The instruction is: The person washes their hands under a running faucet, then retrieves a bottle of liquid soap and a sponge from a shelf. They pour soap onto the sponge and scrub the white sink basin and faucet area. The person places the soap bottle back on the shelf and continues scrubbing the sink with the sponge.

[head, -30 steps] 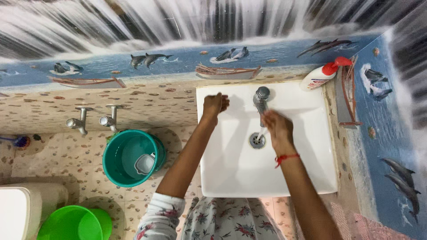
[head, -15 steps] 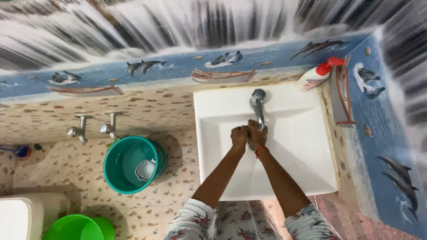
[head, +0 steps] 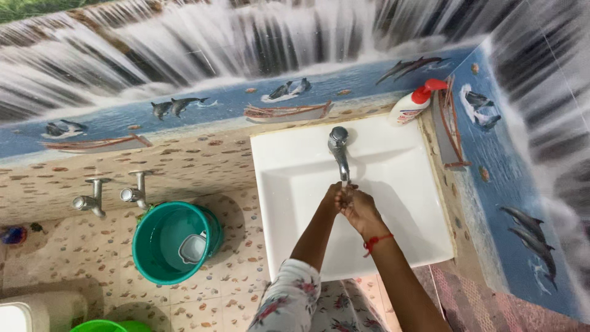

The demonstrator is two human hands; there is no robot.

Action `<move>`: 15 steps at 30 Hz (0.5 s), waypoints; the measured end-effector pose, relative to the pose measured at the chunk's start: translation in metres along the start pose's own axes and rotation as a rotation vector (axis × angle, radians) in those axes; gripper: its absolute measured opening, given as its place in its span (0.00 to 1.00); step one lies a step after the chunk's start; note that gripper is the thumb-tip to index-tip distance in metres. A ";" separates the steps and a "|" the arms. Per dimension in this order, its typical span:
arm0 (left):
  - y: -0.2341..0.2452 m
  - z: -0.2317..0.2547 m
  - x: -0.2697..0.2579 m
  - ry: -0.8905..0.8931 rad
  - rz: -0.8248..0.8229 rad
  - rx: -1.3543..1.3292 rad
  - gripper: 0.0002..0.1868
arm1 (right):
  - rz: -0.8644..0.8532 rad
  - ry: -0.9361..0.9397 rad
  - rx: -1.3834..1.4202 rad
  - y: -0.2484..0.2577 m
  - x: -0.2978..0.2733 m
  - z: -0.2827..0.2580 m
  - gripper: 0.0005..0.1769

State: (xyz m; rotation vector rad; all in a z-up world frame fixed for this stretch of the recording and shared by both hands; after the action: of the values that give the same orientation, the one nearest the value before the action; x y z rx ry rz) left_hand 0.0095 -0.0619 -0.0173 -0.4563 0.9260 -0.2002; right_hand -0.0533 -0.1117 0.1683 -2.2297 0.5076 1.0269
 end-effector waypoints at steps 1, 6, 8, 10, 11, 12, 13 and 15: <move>-0.007 -0.004 0.005 -0.020 0.016 0.042 0.13 | 0.019 0.036 -0.115 -0.007 -0.028 -0.008 0.12; -0.023 0.000 0.009 -0.154 0.136 0.443 0.17 | -0.175 0.410 -0.552 -0.005 -0.092 -0.037 0.15; -0.024 0.027 -0.004 -0.192 0.247 0.737 0.21 | -0.094 0.469 -0.464 0.020 -0.076 -0.044 0.16; -0.024 0.050 -0.036 -0.170 0.326 1.048 0.25 | 0.049 0.459 -0.394 0.045 -0.041 -0.035 0.18; -0.022 0.058 -0.058 -0.141 0.356 1.202 0.21 | 0.043 0.358 -0.347 0.051 -0.020 -0.020 0.17; -0.020 0.069 -0.079 -0.155 0.349 1.251 0.21 | 0.033 0.267 -0.299 0.052 0.005 -0.012 0.17; -0.016 0.080 -0.100 -0.168 0.342 1.300 0.21 | 0.024 0.175 -0.250 0.052 0.028 -0.004 0.16; -0.004 0.104 -0.130 -0.204 0.342 1.362 0.19 | -0.016 0.004 -0.013 0.042 0.067 0.015 0.13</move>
State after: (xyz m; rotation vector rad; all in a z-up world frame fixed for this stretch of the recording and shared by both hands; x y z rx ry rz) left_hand 0.0166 0.0114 0.1324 0.9195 0.4821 -0.4058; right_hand -0.0434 -0.1383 0.0927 -2.2443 0.4846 1.0208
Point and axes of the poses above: each hand's wrist, its own x-axis towards the middle knuckle, its own y-axis out of the back of the hand, z = x × y, the point moved 2 cm from there along x, towards the middle knuckle
